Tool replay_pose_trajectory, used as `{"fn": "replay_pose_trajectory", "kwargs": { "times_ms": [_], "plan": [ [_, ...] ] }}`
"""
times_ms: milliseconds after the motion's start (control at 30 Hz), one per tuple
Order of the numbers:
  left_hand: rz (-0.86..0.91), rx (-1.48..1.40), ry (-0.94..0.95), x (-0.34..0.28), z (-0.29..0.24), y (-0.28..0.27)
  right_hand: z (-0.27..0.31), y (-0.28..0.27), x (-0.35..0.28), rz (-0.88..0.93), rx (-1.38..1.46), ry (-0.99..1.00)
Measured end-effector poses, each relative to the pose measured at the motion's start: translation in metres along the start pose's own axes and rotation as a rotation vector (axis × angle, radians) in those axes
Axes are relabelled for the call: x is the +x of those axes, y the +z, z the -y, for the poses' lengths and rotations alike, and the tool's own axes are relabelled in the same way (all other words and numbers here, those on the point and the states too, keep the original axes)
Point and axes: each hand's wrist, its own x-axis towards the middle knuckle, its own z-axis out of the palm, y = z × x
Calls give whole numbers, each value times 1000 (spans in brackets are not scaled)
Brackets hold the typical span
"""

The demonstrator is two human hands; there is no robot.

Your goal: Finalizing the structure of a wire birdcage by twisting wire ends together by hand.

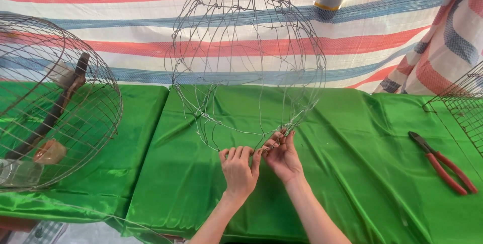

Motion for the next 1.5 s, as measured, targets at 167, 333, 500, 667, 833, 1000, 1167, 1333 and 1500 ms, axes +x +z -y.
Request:
{"fn": "replay_pose_trajectory", "kwargs": {
  "times_ms": [167,333,500,667,833,1000,1167,1333,1500],
  "plan": [
    [-3,1,7,-4,2,2,1,-12,3,-4,27,-14],
    [31,6,12,-7,5,5,3,-21,4,-21,45,-12],
    [25,9,19,-10,7,6,2,-26,5,-56,33,-25],
    [29,10,20,-9,6,4,1,-30,6,-90,41,-57],
    [33,11,10,-8,5,2,-1,-32,8,-107,40,-88],
    [48,19,-4,-11,8,6,0,-32,8,-121,43,-99],
    [39,-4,0,-9,7,3,-12,-12,-3,-95,-38,-84],
    [13,-33,5,-7,10,2,-29,1,-18,-170,-100,-23],
    [80,-200,27,7,25,-6,-41,13,-33,-95,-744,-81]
  ]
}}
